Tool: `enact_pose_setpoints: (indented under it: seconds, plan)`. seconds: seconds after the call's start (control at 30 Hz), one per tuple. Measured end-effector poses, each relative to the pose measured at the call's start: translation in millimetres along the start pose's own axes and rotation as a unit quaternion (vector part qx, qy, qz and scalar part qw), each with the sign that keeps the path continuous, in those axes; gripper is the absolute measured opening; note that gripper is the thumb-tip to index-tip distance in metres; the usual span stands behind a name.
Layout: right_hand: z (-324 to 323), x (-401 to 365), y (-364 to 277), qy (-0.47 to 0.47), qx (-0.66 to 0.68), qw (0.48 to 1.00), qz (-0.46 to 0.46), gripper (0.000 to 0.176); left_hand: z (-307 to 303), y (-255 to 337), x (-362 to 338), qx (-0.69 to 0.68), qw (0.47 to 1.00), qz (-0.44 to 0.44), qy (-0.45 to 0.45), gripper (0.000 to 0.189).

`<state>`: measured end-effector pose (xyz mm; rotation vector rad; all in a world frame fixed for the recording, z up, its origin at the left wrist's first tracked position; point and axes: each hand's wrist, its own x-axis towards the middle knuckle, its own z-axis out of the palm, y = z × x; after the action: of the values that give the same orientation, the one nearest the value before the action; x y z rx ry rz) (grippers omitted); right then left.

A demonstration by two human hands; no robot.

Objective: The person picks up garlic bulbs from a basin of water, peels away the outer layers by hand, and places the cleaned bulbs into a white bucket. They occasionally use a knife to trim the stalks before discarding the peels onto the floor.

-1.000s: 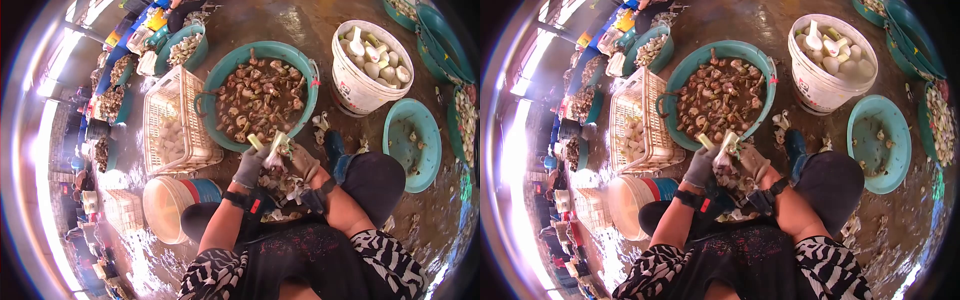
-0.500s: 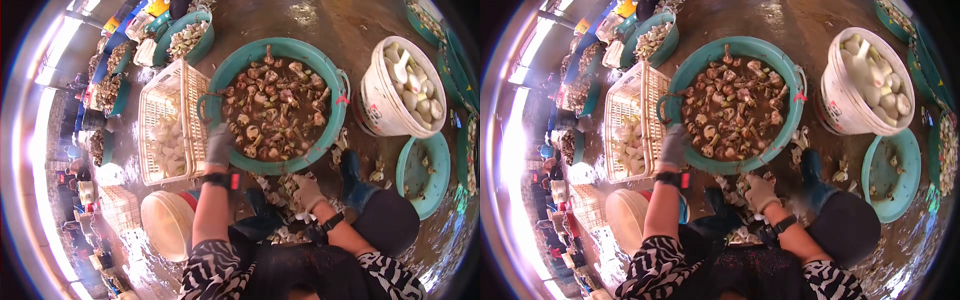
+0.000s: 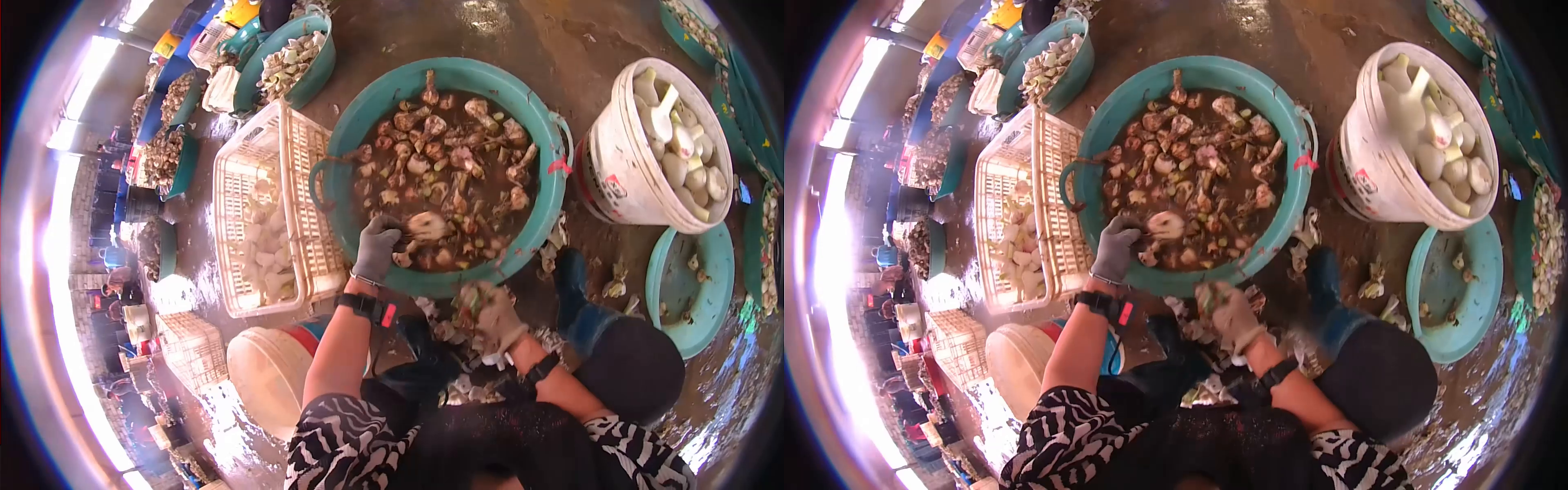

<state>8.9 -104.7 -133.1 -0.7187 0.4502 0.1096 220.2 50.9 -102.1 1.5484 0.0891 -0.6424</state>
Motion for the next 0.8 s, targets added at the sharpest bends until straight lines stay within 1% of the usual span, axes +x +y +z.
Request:
enact_pose_setpoints:
  seconds: [0.03, 0.1, 0.13, 0.17, 0.2, 0.23, 0.27, 0.3, 0.33, 0.37, 0.4, 0.43, 0.53, 0.57, 0.6, 0.63, 0.67, 0.7, 0.73, 0.8]
  plan:
    - [3, -2, -6, 0.029, -0.003, 0.999, 0.042, 0.023, 5, 3, -22, 0.019, 0.999, -0.025, -0.017, 0.024]
    - [21, -10, -41, 0.088, -0.010, 0.989, 0.118, 0.020, 24, -17, -43, 0.025, 0.999, -0.020, -0.010, 0.028]
    - [22, -12, -41, 0.100, 0.029, 0.988, 0.110, 0.019, 33, -28, -50, 0.027, 1.000, -0.014, -0.004, 0.030]
    - [20, -11, -38, 0.110, 0.068, 0.987, 0.099, 0.018, 40, -37, -49, 0.089, 0.996, -0.002, 0.000, 0.038]
    - [16, -11, -32, 0.122, 0.106, 0.983, 0.088, 0.017, 48, -46, -47, 0.125, 0.992, 0.009, -0.012, 0.042]
    - [6, -5, -17, 0.148, 0.014, 0.988, 0.038, 0.014, 58, -55, -42, 0.158, 0.987, 0.022, -0.026, 0.046]
    - [4, -9, -18, 0.166, 0.002, 0.986, 0.023, 0.016, 65, -63, -33, 0.191, 0.980, 0.036, -0.039, 0.050]
    - [2, -14, -20, 0.184, -0.009, 0.983, 0.010, 0.019, 75, -60, -25, 0.330, 0.943, 0.004, -0.052, 0.056]
    - [-2, -17, -22, 0.203, -0.020, 0.979, -0.002, 0.022, 85, -61, -20, 0.394, 0.918, 0.010, -0.050, 0.058]
    - [-14, -11, -16, 0.196, 0.004, 0.980, -0.041, 0.018, 106, -44, -25, 0.457, 0.888, 0.016, -0.049, 0.060]
    - [-18, -13, -18, 0.195, -0.004, 0.979, -0.062, 0.017, 126, -34, -29, 0.519, 0.853, 0.021, -0.049, 0.062]
    - [-21, -13, -21, 0.193, -0.013, 0.978, -0.083, 0.016, 140, -35, -30, 0.589, 0.802, 0.098, 0.006, 0.065]
    - [-37, -5, -15, 0.186, -0.047, 0.972, -0.135, 0.011, 161, -50, 7, 0.622, 0.772, 0.119, -0.062, 0.059]
    - [-40, -3, -10, 0.180, -0.061, 0.969, -0.156, 0.012, 167, -47, 13, 0.519, 0.837, 0.129, -0.115, 0.044]
    - [-45, 0, -7, 0.175, -0.074, 0.966, -0.176, 0.013, 170, -44, 17, 0.473, 0.869, 0.070, -0.125, 0.038]
    - [-51, 4, -6, 0.176, -0.083, 0.965, -0.176, 0.018, 169, -41, 19, 0.424, 0.896, 0.010, -0.134, 0.033]
    - [-51, 0, -15, 0.213, -0.193, 0.934, -0.214, 0.020, 169, -30, 14, 0.373, 0.916, -0.053, -0.141, 0.028]
    - [-43, -6, -32, 0.244, -0.300, 0.888, -0.248, 0.022, 163, -37, 19, 0.413, 0.903, 0.008, -0.116, 0.019]
    - [-34, -11, -44, 0.271, -0.400, 0.830, -0.277, 0.025, 159, -27, 9, 0.407, 0.902, -0.002, -0.143, 0.021]
    - [-15, -12, -54, 0.259, -0.441, 0.810, -0.285, 0.030, 157, 3, -21, 0.392, 0.899, -0.015, -0.194, 0.024]
